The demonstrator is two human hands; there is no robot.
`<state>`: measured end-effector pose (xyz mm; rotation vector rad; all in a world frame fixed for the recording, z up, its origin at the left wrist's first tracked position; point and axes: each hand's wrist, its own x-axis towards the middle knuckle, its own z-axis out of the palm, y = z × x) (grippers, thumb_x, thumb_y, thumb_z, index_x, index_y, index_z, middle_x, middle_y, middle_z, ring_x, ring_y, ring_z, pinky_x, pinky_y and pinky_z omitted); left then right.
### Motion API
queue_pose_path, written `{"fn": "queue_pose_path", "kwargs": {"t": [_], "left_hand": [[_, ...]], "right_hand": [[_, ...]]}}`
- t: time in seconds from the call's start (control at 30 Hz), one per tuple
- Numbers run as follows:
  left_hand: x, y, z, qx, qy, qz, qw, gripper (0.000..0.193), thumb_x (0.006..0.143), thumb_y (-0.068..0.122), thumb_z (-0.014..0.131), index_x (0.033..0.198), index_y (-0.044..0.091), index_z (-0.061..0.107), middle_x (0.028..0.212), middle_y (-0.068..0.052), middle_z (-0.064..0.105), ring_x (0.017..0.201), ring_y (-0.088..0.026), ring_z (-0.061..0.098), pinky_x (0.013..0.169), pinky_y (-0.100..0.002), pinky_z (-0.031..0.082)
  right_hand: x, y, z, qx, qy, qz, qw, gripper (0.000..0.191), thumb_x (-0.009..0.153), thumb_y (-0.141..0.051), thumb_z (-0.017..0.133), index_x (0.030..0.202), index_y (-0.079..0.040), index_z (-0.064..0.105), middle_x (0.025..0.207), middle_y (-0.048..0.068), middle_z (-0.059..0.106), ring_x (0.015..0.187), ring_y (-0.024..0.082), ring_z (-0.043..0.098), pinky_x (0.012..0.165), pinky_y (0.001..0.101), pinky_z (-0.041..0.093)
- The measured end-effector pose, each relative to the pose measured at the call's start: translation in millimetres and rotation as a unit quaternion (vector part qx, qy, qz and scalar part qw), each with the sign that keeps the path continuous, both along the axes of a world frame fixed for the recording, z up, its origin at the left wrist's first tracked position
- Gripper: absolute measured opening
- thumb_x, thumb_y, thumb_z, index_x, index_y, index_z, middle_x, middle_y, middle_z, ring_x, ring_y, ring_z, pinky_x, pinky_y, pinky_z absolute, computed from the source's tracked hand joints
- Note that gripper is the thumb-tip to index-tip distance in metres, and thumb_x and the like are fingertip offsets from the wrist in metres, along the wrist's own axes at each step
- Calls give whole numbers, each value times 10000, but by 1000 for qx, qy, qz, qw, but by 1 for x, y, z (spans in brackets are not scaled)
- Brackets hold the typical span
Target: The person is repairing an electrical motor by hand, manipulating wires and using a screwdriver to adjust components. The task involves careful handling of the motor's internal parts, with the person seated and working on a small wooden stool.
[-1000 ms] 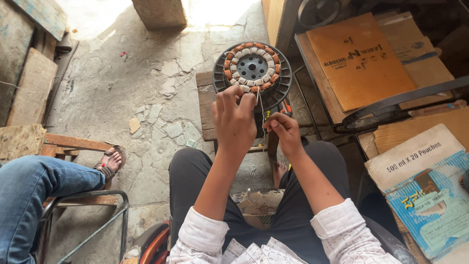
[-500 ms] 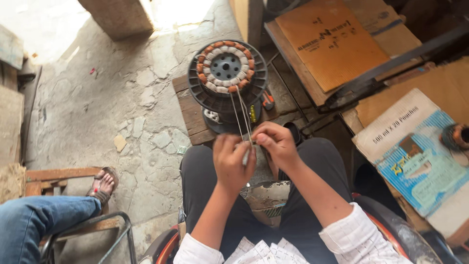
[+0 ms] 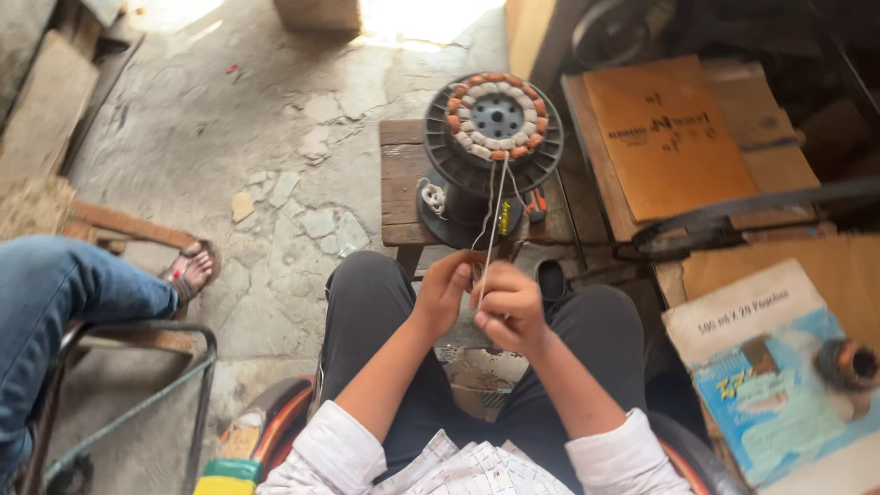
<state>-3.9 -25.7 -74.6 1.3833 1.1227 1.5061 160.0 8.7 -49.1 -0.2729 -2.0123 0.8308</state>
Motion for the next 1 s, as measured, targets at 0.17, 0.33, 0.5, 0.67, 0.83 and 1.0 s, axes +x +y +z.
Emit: {"fn": "queue_pose_path", "kwargs": {"t": [0.17, 0.33, 0.5, 0.67, 0.83, 1.0], "left_hand": [[-16, 1, 10, -12, 85, 29, 996, 240, 956, 239, 682, 967, 9, 751, 739, -107, 669, 656, -203, 617, 624, -334, 481], [-17, -15, 23, 52, 152, 61, 985, 161, 892, 163, 716, 899, 2, 711, 716, -126, 607, 646, -267, 609, 608, -367, 464], [-9, -38, 29, 65, 245, 84, 964, 133, 873, 126, 722, 799, 31, 665, 692, -108, 595, 600, -284, 614, 560, -383, 465], [-3, -38, 19, 120, 325, 34, 937, 134, 831, 131, 725, 752, 57, 645, 734, -97, 637, 648, -307, 645, 587, -410, 491], [8, -21, 12, 83, 383, -46, 919, 124, 820, 165, 697, 742, 70, 678, 734, -95, 664, 687, -333, 666, 605, -456, 491], [12, -19, 12, -2, 338, -13, 941, 210, 943, 253, 657, 892, 52, 686, 811, -118, 674, 789, -366, 668, 670, -470, 485]], "right_hand": [[-15, -1, -19, -53, -195, 78, 976, 86, 651, -159, 712, 683, -82, 688, 786, 67, 676, 838, 276, 674, 746, 380, 518], [-27, 12, -34, -29, -202, 62, 977, 249, 645, -161, 759, 866, -51, 726, 880, 111, 712, 880, 321, 683, 758, 412, 526], [-32, 22, -35, -82, -127, 105, 983, 272, 794, -90, 699, 1063, -48, 709, 1129, 113, 740, 1025, 291, 725, 850, 375, 577], [-11, 47, -30, -337, 59, 65, 937, 393, 722, -64, 530, 1055, -8, 732, 1198, 117, 738, 930, 159, 722, 668, 266, 536], [6, 53, -33, -377, 147, -10, 914, 222, 961, -111, 560, 983, 25, 734, 977, 89, 744, 784, 108, 650, 611, 211, 447], [5, 44, -35, -288, 44, -27, 956, 161, 959, -76, 644, 851, 30, 700, 824, 41, 699, 753, 93, 625, 685, 237, 499]]}}
